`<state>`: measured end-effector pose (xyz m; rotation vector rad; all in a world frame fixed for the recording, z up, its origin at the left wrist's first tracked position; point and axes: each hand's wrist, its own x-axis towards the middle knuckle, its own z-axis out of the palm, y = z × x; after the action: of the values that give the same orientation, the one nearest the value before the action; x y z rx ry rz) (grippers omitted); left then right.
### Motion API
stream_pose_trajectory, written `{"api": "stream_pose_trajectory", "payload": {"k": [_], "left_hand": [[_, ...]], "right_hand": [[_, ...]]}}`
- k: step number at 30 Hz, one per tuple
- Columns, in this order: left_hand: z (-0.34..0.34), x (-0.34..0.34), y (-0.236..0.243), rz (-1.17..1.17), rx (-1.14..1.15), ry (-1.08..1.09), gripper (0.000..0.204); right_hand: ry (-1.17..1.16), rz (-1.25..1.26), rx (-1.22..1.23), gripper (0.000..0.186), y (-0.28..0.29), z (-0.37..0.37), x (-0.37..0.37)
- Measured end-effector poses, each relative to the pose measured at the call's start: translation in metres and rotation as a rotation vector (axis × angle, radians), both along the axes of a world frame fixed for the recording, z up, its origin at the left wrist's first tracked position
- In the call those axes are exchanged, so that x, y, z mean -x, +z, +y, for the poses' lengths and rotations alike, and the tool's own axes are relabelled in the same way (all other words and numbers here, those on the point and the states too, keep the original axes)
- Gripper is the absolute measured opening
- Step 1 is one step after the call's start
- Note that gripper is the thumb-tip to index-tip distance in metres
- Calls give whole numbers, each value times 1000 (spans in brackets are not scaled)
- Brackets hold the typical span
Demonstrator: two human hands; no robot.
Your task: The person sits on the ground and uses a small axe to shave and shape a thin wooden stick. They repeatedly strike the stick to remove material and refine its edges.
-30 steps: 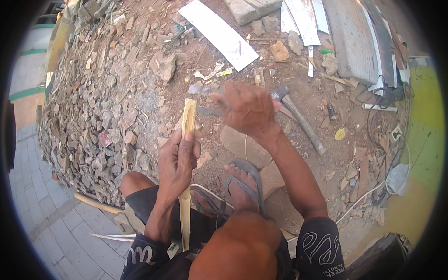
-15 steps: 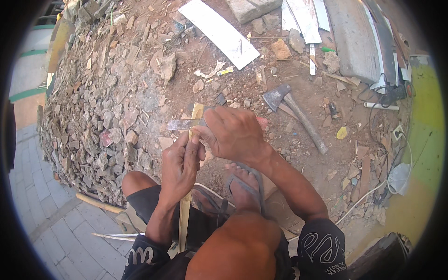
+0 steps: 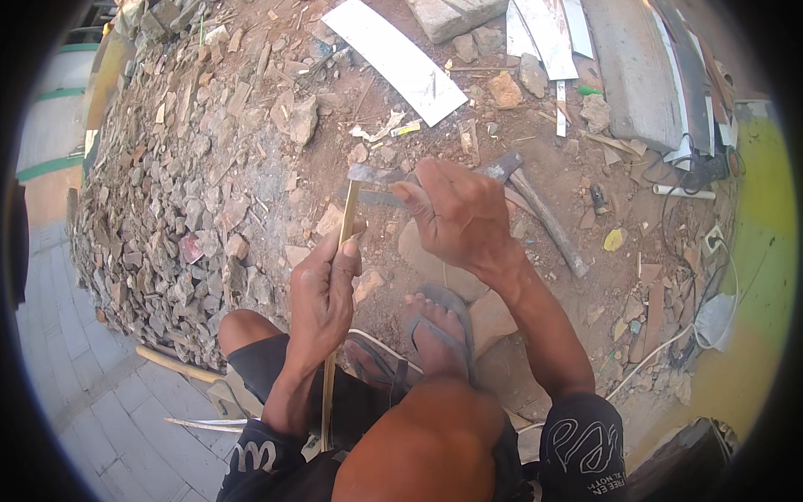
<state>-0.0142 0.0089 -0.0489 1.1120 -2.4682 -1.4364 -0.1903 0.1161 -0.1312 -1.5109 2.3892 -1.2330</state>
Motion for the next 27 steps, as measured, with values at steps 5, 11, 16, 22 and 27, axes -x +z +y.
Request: {"api": "stream_pose_trajectory", "payload": {"k": [5, 11, 16, 22, 27], "left_hand": [[2, 2, -5, 10, -32, 16, 22], [4, 2, -3, 39, 128, -31, 26], [9, 1, -11, 86, 117, 17, 21], [19, -7, 4, 175, 104, 49, 21], [11, -14, -2, 82, -219, 86, 38]], "right_hand": [[187, 16, 82, 37, 12, -6, -20], [222, 15, 61, 38, 9, -4, -25], [212, 115, 80, 37, 3, -7, -20], [-325, 61, -322, 39, -49, 7, 58], [-73, 65, 0, 38, 4, 6, 25]]}}
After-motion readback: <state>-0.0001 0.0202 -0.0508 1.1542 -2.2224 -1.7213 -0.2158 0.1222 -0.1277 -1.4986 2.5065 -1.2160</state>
